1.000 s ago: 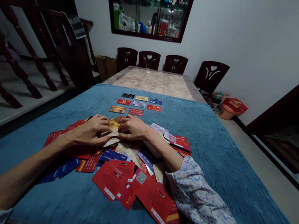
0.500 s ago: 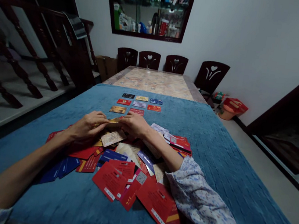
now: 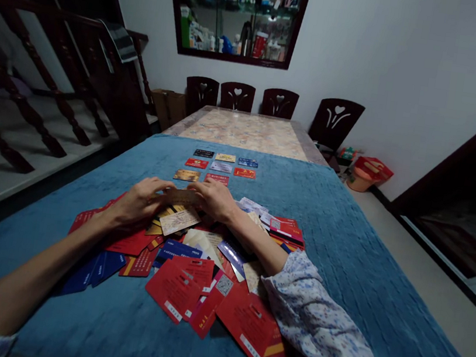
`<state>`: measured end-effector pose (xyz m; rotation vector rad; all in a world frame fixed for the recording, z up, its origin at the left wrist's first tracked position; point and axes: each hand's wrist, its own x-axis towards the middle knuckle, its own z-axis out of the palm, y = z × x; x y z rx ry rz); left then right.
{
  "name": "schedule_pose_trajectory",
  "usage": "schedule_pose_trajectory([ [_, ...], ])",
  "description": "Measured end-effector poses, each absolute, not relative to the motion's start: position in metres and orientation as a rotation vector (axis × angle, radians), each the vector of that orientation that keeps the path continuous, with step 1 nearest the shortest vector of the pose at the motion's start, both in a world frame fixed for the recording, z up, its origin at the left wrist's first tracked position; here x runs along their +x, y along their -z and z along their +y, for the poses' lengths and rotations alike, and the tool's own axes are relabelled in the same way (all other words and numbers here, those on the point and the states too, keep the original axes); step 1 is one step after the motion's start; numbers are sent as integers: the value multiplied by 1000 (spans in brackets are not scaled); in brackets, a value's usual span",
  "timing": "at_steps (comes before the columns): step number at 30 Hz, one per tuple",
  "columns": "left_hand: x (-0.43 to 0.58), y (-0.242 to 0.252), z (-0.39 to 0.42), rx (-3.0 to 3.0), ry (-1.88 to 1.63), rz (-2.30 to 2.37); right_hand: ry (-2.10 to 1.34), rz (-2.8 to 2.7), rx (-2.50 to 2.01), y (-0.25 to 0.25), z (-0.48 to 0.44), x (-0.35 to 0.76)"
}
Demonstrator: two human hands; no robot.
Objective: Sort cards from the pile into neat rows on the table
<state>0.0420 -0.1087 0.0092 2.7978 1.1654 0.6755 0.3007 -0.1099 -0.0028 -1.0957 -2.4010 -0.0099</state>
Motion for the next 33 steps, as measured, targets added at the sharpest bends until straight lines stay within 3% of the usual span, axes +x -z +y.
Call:
schedule_pose_trajectory([
  [33, 59, -5, -108, 2799, -808, 1200, 170, -2452, -1047, 8, -105, 300],
])
